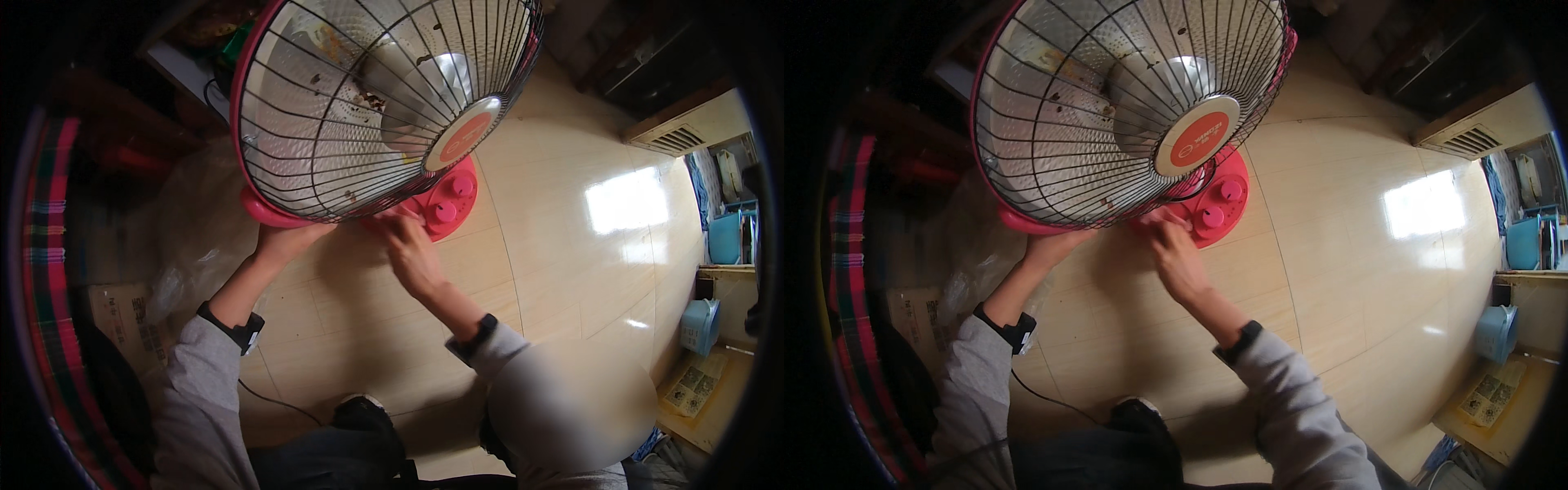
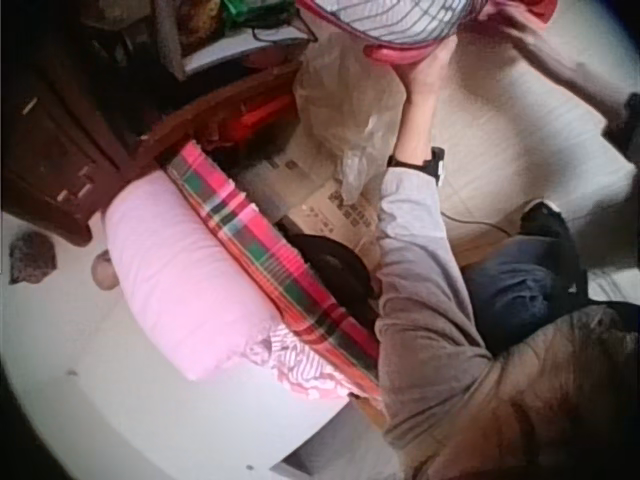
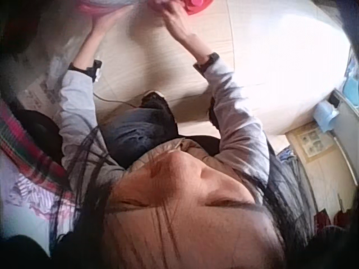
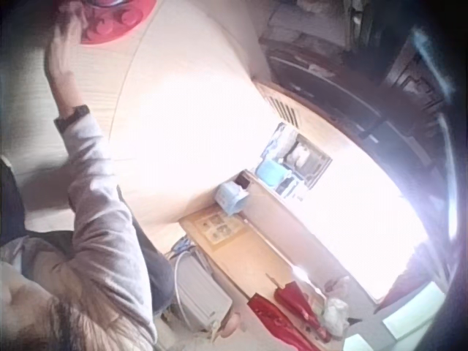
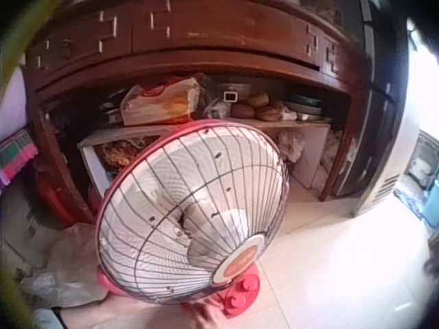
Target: The person assembles a pink electric fan by hand, attaching the front grille and securing it with a knob. They briefly wash their hands at a sink before returning to tighten the fan components.
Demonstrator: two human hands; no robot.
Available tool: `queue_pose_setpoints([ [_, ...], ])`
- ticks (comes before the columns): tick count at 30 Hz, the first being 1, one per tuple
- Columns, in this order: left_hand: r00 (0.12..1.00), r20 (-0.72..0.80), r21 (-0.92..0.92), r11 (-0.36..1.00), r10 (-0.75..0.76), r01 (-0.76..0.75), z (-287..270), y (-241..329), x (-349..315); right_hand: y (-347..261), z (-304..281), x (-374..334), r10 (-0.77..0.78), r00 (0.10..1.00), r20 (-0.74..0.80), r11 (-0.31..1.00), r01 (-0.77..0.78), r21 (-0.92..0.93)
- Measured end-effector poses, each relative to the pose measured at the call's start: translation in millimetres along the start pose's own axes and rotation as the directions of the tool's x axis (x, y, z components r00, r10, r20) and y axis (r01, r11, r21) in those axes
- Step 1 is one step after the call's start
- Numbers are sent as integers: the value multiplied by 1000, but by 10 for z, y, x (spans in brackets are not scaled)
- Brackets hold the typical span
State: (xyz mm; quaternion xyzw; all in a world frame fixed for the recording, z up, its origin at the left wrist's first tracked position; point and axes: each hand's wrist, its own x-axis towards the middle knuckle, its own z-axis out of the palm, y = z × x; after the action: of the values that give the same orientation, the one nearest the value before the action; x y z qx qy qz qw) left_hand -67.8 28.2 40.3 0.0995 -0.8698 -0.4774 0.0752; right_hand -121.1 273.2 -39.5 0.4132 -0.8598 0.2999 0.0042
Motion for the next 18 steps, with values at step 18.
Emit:
queue_pose_setpoints([
  [18,994,108,120,992,26,-39,-52,172,0,137,-30,87,-52,997,49,889,68,-452],
])
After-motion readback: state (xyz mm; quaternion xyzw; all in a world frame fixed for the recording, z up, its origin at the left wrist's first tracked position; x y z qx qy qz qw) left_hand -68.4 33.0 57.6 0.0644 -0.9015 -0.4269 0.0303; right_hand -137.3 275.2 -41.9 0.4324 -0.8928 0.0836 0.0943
